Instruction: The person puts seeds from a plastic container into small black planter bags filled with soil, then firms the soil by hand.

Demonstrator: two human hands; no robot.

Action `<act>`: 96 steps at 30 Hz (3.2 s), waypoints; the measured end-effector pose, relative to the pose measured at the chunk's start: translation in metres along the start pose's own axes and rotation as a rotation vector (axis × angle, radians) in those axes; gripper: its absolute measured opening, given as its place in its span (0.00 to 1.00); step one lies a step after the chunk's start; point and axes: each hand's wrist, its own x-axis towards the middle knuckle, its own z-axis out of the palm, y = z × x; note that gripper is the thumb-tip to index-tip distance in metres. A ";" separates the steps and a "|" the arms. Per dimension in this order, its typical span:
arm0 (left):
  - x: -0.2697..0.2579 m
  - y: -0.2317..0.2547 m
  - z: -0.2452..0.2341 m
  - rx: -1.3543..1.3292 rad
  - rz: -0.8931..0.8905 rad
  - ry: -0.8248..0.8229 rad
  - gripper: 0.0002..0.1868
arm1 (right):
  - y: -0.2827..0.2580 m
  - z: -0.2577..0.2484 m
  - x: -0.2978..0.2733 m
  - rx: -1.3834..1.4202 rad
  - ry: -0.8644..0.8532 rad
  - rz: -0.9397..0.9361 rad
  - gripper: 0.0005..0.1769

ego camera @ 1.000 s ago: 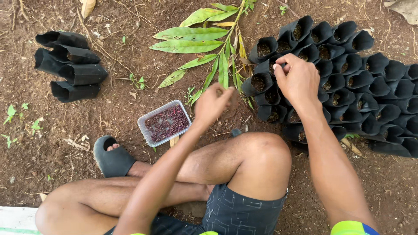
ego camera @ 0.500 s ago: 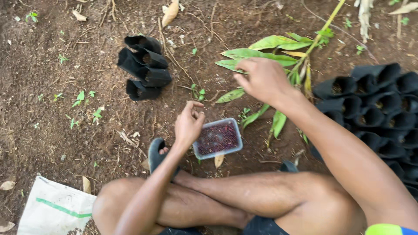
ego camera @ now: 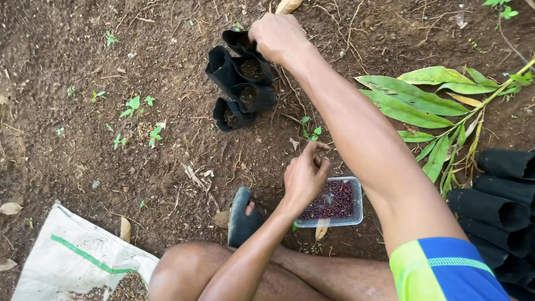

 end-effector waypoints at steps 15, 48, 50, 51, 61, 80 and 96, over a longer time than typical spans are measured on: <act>0.028 -0.034 -0.002 -1.687 -0.327 -0.268 0.39 | -0.004 -0.088 -0.183 -0.141 0.111 -0.132 0.15; 0.022 -0.055 0.038 -1.780 -0.462 -0.096 0.26 | -0.123 -0.101 -0.324 0.369 0.348 0.171 0.13; 0.017 -0.048 0.036 -1.826 -0.427 -0.100 0.24 | -0.125 -0.100 -0.326 0.263 0.203 0.141 0.15; 0.013 -0.046 0.034 -1.820 -0.428 -0.114 0.24 | -0.126 -0.097 -0.328 0.257 0.209 0.152 0.15; 0.013 -0.039 0.031 -1.857 -0.466 -0.200 0.25 | -0.125 -0.056 -0.339 0.250 0.104 0.093 0.14; 0.002 -0.023 0.031 -1.869 -0.460 -0.220 0.26 | -0.140 -0.085 -0.337 0.272 0.083 0.241 0.16; -0.002 0.042 0.036 -1.869 -0.485 -0.400 0.25 | -0.132 -0.130 -0.347 0.192 0.333 0.308 0.13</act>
